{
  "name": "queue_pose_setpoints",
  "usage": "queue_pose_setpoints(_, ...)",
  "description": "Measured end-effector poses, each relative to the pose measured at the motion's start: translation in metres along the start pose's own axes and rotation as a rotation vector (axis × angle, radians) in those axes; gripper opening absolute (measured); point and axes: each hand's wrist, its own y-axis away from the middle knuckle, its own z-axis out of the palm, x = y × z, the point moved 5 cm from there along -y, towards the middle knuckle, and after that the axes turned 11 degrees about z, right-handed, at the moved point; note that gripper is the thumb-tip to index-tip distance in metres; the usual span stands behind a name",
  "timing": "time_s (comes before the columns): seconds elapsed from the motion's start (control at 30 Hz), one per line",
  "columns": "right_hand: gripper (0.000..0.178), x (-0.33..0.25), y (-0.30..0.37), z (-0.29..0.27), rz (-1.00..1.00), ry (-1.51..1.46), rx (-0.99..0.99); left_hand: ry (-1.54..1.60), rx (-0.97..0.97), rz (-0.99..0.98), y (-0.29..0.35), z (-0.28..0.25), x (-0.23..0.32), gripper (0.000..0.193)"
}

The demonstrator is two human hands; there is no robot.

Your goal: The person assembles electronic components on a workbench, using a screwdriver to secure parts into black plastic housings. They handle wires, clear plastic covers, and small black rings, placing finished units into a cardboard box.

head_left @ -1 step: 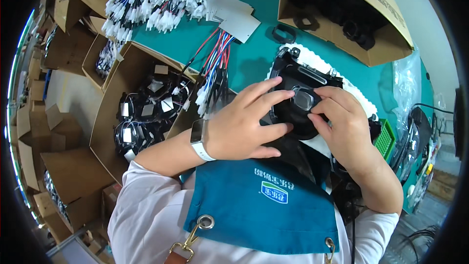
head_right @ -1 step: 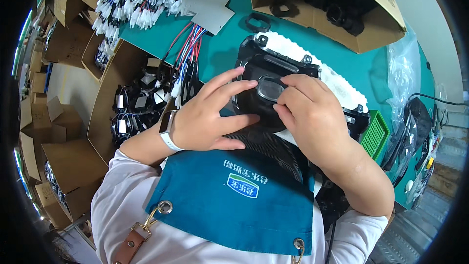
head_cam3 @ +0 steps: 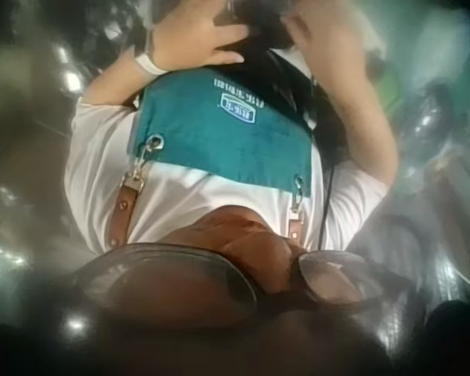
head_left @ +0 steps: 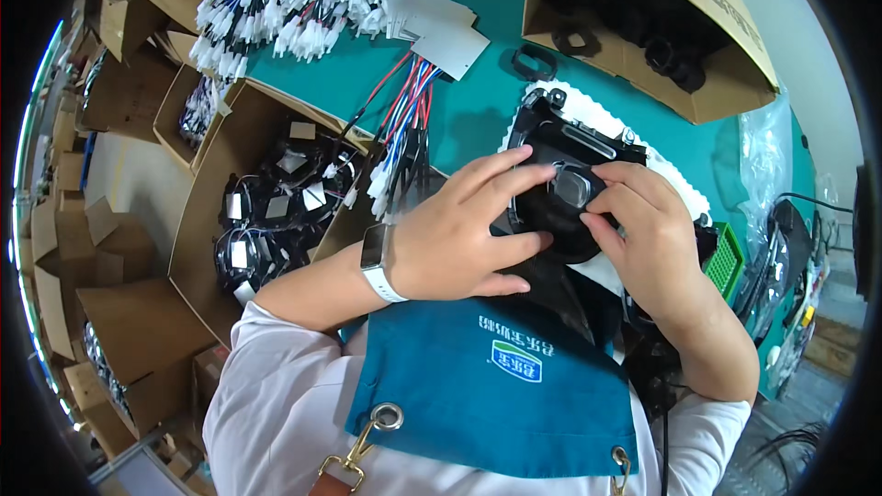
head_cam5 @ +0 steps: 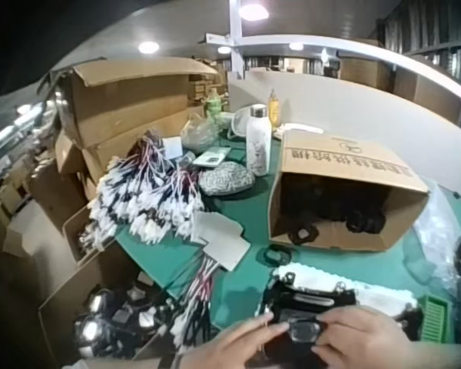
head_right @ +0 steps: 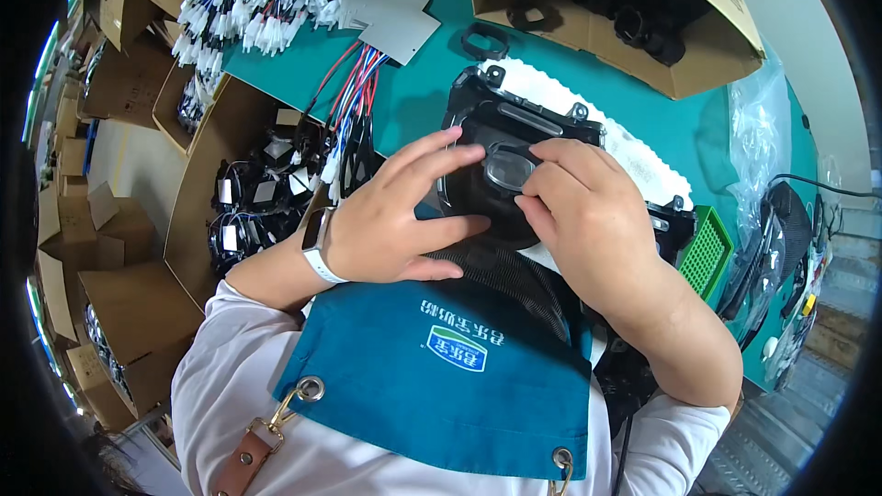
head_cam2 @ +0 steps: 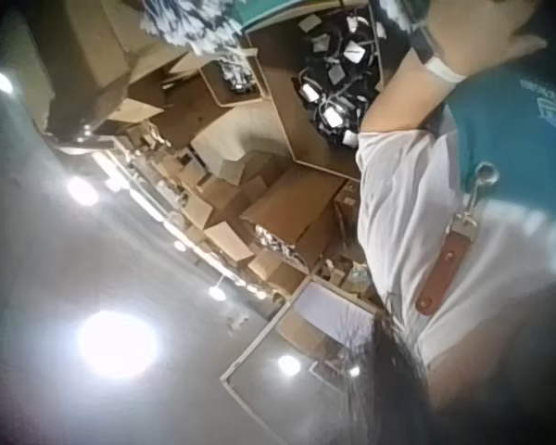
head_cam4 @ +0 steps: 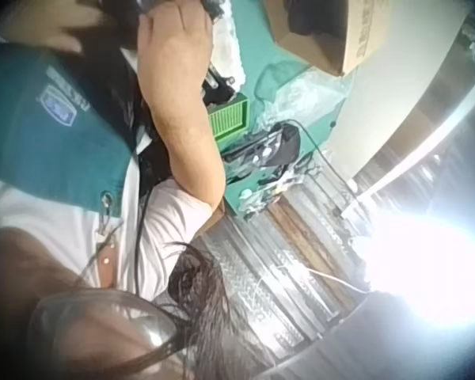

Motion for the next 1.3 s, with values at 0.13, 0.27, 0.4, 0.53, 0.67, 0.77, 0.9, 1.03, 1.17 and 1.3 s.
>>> queue_pose_setpoints(0.13, 0.017, 0.001, -0.003, 0.002, 0.007, 0.023, -0.048, 0.041, 0.135, -0.033, 0.006, 0.004, -0.005, 0.045)
queue_pose_setpoints(0.27, 0.016, -0.003, -0.007, 0.004, 0.004, 0.066, -0.101, 0.032, 0.177, -0.046, 0.007, 0.008, -0.007, 0.037)
queue_pose_setpoints(0.4, 0.023, -0.002, -0.005, 0.001, 0.042, 0.08, -0.141, 0.026, 0.171, -0.057, 0.004, 0.009, -0.006, 0.032)
queue_pose_setpoints(0.53, 0.041, -0.015, -0.003, -0.023, 0.102, 0.136, -0.006, 0.023, 0.186, -0.06, 0.003, 0.008, -0.005, 0.032)
queue_pose_setpoints(0.67, 0.056, -0.005, 0.03, -0.063, 0.256, 0.214, 0.22, 0.036, 0.217, -0.078, 0.001, 0.007, -0.006, 0.027)
queue_pose_setpoints(0.77, 0.058, 0.029, 0.081, -0.081, 0.579, 0.274, 0.279, 0.045, 0.248, -0.106, -0.007, 0.007, -0.009, 0.024)
queue_pose_setpoints(0.9, 0.065, 0.072, 0.146, -0.068, 0.977, 0.189, 0.197, 0.002, 0.268, -0.15, -0.018, 0.01, -0.015, 0.026)
queue_pose_setpoints(1.03, 0.073, 0.076, 0.151, -0.04, 0.924, -0.011, 0.203, -0.036, 0.238, -0.175, -0.025, 0.006, -0.017, 0.027)
queue_pose_setpoints(1.17, 0.074, 0.063, 0.142, -0.03, 0.861, -0.191, 0.282, -0.04, 0.141, -0.182, -0.02, -0.029, -0.031, 0.032)
queue_pose_setpoints(1.3, 0.077, 0.058, 0.139, -0.023, 0.856, -0.192, 0.293, -0.366, -0.089, -0.164, -0.028, -0.072, -0.076, 0.048)
